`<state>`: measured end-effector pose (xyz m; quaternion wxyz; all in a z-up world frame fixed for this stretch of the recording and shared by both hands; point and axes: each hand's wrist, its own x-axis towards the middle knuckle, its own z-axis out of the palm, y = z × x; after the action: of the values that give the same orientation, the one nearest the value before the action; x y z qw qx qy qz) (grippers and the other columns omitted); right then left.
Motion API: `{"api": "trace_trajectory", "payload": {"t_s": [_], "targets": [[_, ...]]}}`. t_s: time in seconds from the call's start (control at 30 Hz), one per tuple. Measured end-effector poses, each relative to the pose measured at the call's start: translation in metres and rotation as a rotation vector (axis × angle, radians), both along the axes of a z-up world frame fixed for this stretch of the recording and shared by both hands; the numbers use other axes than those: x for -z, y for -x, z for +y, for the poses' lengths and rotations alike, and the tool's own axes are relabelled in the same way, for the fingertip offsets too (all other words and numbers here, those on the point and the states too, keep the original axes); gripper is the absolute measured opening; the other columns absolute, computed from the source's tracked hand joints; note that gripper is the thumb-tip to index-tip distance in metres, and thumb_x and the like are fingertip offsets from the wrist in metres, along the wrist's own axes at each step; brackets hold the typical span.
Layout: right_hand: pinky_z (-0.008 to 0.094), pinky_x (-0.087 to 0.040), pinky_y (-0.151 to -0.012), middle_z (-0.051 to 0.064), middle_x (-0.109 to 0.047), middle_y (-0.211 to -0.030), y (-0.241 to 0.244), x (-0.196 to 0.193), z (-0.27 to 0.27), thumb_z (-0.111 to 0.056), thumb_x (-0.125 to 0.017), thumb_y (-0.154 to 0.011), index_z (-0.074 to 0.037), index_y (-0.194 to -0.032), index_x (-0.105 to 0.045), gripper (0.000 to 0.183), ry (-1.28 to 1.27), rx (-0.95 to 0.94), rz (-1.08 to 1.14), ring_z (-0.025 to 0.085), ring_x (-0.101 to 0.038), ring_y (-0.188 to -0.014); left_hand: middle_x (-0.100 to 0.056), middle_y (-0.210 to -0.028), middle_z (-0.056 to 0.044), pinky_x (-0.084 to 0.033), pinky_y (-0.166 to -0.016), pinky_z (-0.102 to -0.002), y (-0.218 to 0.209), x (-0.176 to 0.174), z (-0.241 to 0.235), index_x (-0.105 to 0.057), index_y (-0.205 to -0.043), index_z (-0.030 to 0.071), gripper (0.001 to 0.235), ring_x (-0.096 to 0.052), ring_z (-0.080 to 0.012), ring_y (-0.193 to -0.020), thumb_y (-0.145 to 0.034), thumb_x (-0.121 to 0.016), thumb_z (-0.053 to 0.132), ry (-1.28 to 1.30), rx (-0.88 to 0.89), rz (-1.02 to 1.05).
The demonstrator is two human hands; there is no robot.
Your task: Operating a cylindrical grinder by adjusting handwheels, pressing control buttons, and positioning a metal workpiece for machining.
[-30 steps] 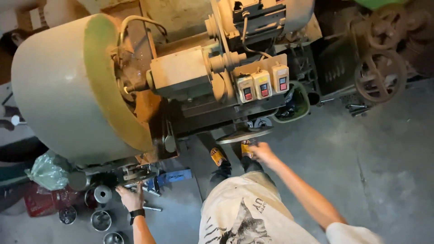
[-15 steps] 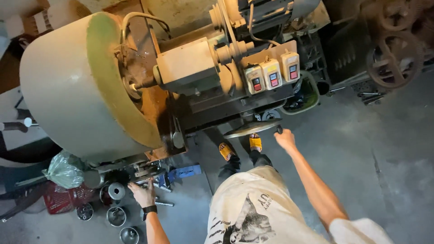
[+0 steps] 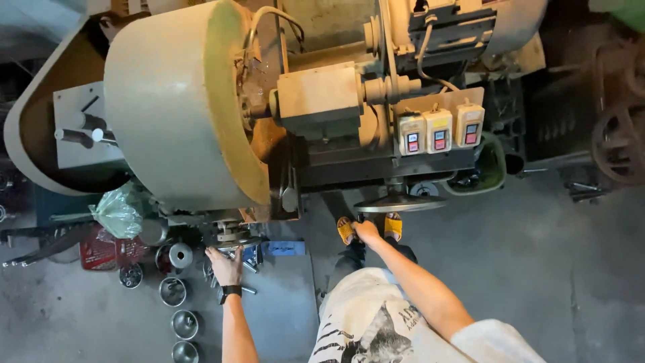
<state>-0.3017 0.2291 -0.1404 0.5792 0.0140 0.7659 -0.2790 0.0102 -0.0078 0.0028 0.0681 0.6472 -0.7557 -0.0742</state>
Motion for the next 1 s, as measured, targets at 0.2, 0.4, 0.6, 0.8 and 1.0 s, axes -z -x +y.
{"api": "trace_trajectory", "payload": {"t_s": [0.2,0.4,0.6,0.8,1.0], "targets": [[0.040,-0.052,-0.054,0.025,-0.065,-0.079,0.075,-0.169,0.053,-0.015,-0.065,-0.074,0.007,-0.093,-0.061,0.030,0.005,0.309,0.024,0.031,-0.065,-0.067,-0.035,-0.131,-0.037,-0.049,-0.077,-0.058,-0.009,0.008,-0.004,-0.034,-0.129,-0.013,0.092,-0.055,-0.0543,-0.093,-0.065,-0.073,0.041,-0.025,0.016,-0.004],[0.030,-0.038,-0.032,0.011,-0.048,-0.050,0.145,-0.059,0.151,-0.008,-0.059,-0.073,0.003,-0.070,-0.057,0.012,0.073,0.390,0.179,0.019,-0.049,-0.039,-0.035,-0.135,-0.031,-0.050,-0.077,-0.057,-0.010,0.017,-0.002,-0.034,-0.130,-0.009,0.095,-0.058,-0.0514,-0.092,-0.061,-0.073,0.044,0.001,-0.023,-0.052],[0.041,-0.050,-0.051,0.019,-0.061,-0.056,0.150,-0.001,0.164,-0.014,-0.058,-0.078,0.008,-0.086,-0.064,0.025,-0.242,0.202,0.427,0.032,-0.065,-0.057,-0.034,-0.134,-0.033,-0.051,-0.075,-0.056,-0.015,0.022,-0.004,-0.033,-0.131,-0.011,0.095,-0.058,-0.0514,-0.090,-0.063,-0.071,0.043,0.032,0.009,-0.044],[0.039,-0.049,-0.055,0.022,-0.062,-0.069,0.109,-0.096,0.122,-0.018,-0.061,-0.079,0.009,-0.089,-0.065,0.030,-0.122,0.250,0.390,0.029,-0.063,-0.064,-0.035,-0.133,-0.033,-0.052,-0.076,-0.054,-0.015,0.022,-0.002,-0.033,-0.131,-0.010,0.095,-0.057,-0.0495,-0.095,-0.065,-0.070,0.046,0.044,0.020,-0.047],[0.037,-0.050,-0.048,0.020,-0.061,-0.065,0.008,-0.073,0.017,-0.023,-0.061,-0.074,0.006,-0.082,-0.066,0.030,0.028,0.278,0.232,0.029,-0.064,-0.056,-0.031,-0.134,-0.034,-0.052,-0.080,-0.051,-0.009,0.011,-0.001,-0.029,-0.132,-0.010,0.095,-0.054,-0.0481,-0.103,-0.066,-0.072,0.043,-0.022,0.021,-0.008]]}}
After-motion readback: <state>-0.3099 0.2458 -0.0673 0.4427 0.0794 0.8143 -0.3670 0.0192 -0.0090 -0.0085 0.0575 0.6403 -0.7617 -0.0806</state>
